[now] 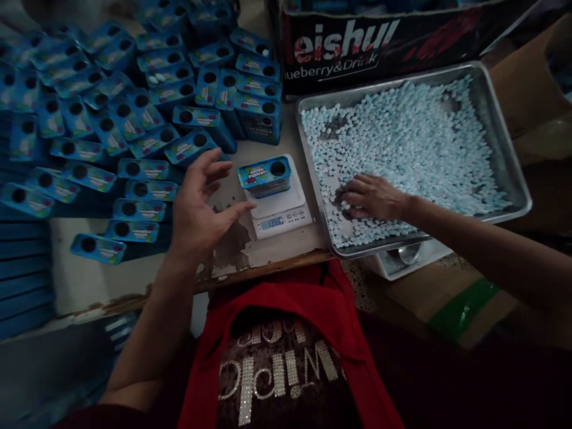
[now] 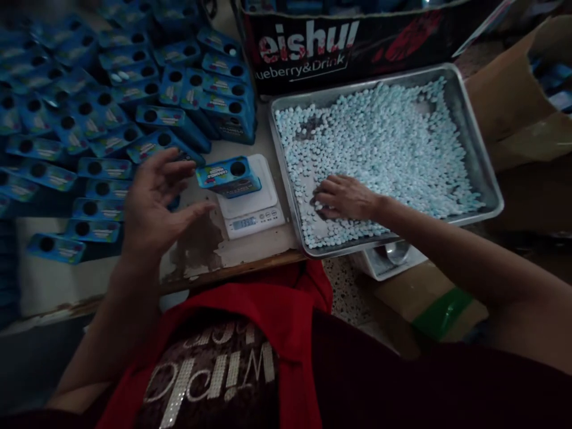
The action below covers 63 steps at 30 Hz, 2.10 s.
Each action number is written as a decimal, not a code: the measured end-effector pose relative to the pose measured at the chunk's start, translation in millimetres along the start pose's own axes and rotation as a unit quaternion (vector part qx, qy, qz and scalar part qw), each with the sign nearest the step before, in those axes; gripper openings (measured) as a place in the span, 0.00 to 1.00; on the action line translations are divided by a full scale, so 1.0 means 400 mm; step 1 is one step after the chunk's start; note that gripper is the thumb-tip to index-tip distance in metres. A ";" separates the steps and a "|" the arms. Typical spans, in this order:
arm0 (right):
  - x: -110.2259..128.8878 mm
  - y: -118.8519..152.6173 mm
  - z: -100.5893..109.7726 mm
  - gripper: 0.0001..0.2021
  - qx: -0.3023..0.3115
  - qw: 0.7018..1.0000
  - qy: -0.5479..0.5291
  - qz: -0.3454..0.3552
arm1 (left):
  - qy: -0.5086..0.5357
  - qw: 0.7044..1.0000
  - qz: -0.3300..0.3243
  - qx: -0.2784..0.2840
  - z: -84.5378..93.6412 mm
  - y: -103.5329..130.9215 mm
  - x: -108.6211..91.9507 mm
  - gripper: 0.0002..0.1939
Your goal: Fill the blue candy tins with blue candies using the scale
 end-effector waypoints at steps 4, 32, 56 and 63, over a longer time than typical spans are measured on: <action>-0.121 -0.029 0.057 0.19 -0.145 0.948 -0.092 -0.266 | 0.036 0.999 -0.006 0.016 -0.071 -0.037 -0.011 0.47; -0.109 0.048 0.253 0.40 -0.597 0.488 -0.548 -0.324 | 0.003 0.978 -0.156 0.137 -0.504 -0.096 -0.339 0.25; 0.004 -0.112 0.172 0.07 -0.248 0.540 -0.663 -0.455 | 0.030 0.994 -0.108 -0.007 -0.006 -0.061 -0.122 0.23; 0.026 -0.213 0.224 0.10 -0.233 0.572 -0.653 -0.440 | -0.022 0.996 -0.075 0.037 0.001 -0.117 -0.121 0.26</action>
Point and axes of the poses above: each hand's wrist, its own y-axis away from the middle knuckle, its own z-axis out of the back of the hand, x = y × z, the point moved 9 cm from there along -y, towards the middle knuckle, and after that the axes turned 3 degrees about -x, right-handed, at the moved point
